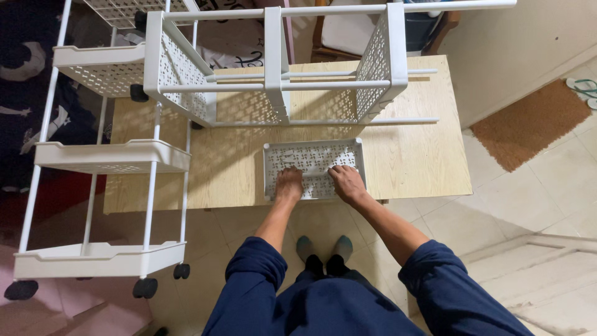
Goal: The person assembles a white plastic storage cart by hand on a wooden table. They remove small plastic clips, detach a perforated tray, and reattach the tray and frame components, securing them with the clips.
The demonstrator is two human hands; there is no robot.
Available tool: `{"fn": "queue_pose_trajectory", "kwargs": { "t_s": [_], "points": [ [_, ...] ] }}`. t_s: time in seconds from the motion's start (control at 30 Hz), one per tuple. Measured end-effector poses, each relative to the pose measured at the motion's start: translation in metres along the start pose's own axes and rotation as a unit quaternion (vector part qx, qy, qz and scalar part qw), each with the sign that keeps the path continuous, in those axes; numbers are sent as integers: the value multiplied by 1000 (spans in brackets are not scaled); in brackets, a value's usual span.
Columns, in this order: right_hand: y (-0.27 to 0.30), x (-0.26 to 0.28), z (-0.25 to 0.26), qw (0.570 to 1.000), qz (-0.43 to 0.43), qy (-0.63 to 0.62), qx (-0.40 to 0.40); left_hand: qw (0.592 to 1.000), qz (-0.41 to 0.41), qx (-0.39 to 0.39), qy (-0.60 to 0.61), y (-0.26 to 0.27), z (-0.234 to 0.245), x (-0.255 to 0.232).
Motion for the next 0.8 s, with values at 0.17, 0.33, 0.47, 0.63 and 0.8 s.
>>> {"fn": "queue_pose_trajectory", "kwargs": {
  "t_s": [0.17,0.33,0.47,0.63,0.8],
  "points": [
    [0,-5,-8,999,-19,-13,35,999,9,31,-12,-2,3,-3],
    [-3,-7,-10,1000,-12,-17,11,997,41,71,-4,-3,8,-2],
    [-5,-7,-11,1000,-20,-20,6,996,59,68,4,-4,12,-3],
    [-7,-6,-9,1000,-19,-15,9,996,37,79,-19,-4,16,-5],
    [-7,-6,-5,1000,-21,-20,5,997,32,69,-14,-5,15,-5]
  ]
}}
Point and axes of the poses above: each hand's wrist, its own y-axis away from the middle knuckle, its own z-axis out of the back of the hand, x = y × z, the point moved 4 cm from there along -y, towards the middle knuckle
